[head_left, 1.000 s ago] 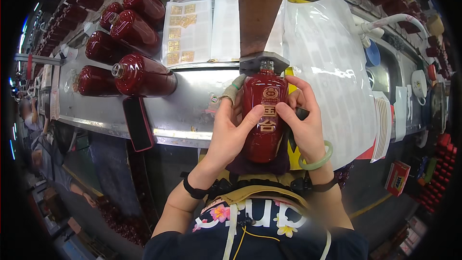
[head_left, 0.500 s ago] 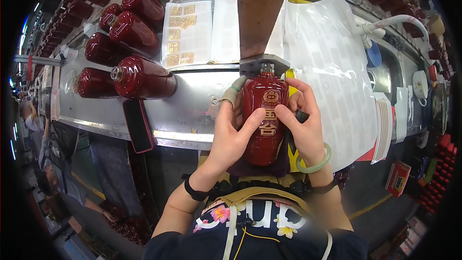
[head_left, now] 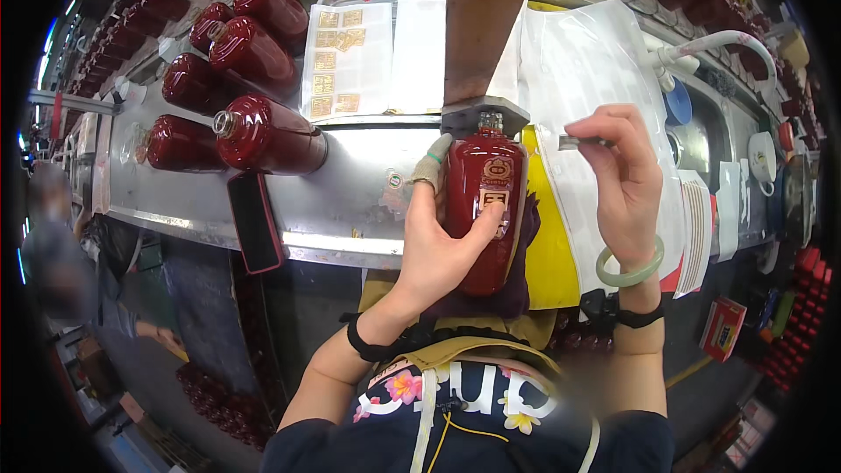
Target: Manually applying decorative labels and stickers to red ceramic bottles on a factory assembly line.
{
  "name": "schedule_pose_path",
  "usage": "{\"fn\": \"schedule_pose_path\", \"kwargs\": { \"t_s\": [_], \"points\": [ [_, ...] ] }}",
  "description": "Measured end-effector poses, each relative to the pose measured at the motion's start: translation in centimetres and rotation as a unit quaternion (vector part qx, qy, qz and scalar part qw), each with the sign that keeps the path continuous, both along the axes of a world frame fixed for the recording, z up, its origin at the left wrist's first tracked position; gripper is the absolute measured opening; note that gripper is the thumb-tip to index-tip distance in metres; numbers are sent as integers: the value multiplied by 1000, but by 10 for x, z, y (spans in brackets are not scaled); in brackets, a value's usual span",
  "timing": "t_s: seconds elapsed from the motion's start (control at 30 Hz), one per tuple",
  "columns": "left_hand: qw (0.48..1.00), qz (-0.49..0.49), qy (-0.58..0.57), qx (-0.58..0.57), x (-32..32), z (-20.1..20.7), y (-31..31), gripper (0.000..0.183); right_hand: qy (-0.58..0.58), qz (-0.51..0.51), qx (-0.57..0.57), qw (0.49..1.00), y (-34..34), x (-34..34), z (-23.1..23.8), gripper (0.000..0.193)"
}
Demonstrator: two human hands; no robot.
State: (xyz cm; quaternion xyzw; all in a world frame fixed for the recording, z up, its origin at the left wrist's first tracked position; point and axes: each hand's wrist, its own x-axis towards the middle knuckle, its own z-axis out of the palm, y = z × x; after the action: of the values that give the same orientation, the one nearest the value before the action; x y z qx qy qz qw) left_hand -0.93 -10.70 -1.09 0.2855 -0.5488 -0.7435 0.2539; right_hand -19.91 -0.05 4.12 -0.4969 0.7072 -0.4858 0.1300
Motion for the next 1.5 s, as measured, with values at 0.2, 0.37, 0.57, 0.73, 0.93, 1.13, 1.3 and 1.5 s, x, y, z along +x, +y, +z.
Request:
{"fn": "schedule_pose_path", "kwargs": {
  "t_s": [0.2, 0.37, 0.57, 0.73, 0.93, 1.13, 1.3, 1.5],
  "points": [
    [999, 5, 1, -52, -2, -3, 3, 77, 139, 137, -8, 981, -30, 30, 24, 35],
    [999, 12, -14, -36, -2, 1, 4, 77, 391, 57, 18, 918, -54, 7, 30, 40],
    [995, -1, -32, -90, 0, -12, 0, 79, 185, 95, -1, 978, -52, 14, 10, 29],
    [993, -39, 56, 97, 17, -9, -14, 67, -99, -34, -38, 994, -30, 7, -8, 23],
    [992, -64, 46, 97, 26, -12, -9, 72, -353, -37, 55, 933, 14, 62, -47, 66],
    [993, -60, 35, 90, 23, -7, -7, 80, -377, -53, 26, 924, 18, 74, -66, 72],
    [994, -67, 49, 75, 25, -13, -6, 72, -227, -62, 14, 972, 9, 47, -37, 55],
    [994, -40, 28, 97, 31, -15, -7, 78, 437, 125, -112, 883, -14, 36, -15, 29]
  ]
}}
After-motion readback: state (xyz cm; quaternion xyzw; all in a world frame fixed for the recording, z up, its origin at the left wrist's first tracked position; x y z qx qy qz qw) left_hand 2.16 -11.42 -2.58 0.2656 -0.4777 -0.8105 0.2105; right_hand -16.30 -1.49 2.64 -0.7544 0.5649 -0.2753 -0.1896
